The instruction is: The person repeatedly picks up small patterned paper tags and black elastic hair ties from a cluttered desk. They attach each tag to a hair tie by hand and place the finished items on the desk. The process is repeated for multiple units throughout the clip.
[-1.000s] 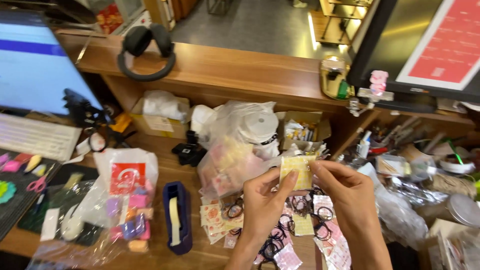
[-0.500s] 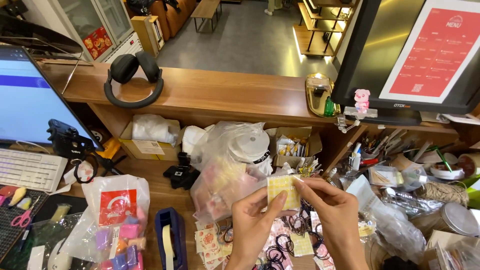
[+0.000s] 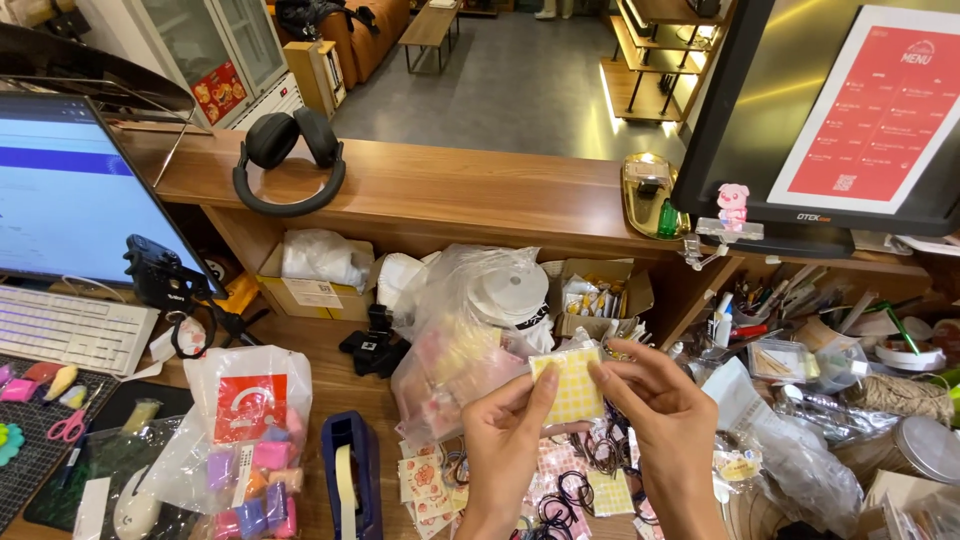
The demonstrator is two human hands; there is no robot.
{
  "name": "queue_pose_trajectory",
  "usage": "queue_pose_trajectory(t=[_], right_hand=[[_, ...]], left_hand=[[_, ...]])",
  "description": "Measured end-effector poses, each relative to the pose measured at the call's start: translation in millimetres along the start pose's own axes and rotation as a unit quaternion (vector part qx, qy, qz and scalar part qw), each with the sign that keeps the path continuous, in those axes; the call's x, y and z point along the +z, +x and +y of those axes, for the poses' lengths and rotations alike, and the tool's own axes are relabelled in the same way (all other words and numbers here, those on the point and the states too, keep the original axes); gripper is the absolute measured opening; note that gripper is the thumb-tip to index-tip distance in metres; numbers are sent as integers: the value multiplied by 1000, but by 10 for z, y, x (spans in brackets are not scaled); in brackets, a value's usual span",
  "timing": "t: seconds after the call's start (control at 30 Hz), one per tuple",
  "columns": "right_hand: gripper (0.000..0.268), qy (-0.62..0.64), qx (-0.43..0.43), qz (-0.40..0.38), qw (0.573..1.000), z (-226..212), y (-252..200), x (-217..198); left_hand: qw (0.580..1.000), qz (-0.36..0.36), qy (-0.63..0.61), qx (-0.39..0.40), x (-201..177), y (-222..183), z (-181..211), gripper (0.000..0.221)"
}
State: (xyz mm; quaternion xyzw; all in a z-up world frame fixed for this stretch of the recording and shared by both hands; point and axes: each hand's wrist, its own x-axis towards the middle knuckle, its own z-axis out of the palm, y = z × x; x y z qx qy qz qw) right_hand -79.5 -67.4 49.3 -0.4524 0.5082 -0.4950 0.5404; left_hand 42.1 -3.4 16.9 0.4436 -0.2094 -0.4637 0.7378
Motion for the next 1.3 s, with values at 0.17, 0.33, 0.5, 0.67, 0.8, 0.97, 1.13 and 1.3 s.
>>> queue_pose_trajectory(t=[0.17,0.33,0.5,0.67,0.8,0.97,1.13,1.3], right_hand=[[30,-4,38,-45,998,176,150,-174],[12,-25,-39,-132,990,572,366,-380],[16,-56,19,-128,990,646,401,-341],[13,-132,-7,-126,983,742,561,-166],[13,-188,63,-55,979,711,723,122],[20,-249,-132,-34,959,1206,1266,559],[47,-375,-75,-167,909,1489,1517,990],[15,-266,-341,-121,894,1520,1347,402]], left_hand=[[999,5,-5,-49,-7,39,-66,35],[991,59,65,-98,-66,79,-197,26],[988,70,98,-96,-193,143,-241,17],[983,82,123,-112,-365,307,-278,27],[971,135,126,-155,-563,477,-300,33],[962,216,122,-115,-855,609,-230,32],[950,256,125,-127,-849,614,-74,33],[955,247,130,-104,-893,598,-131,31]])
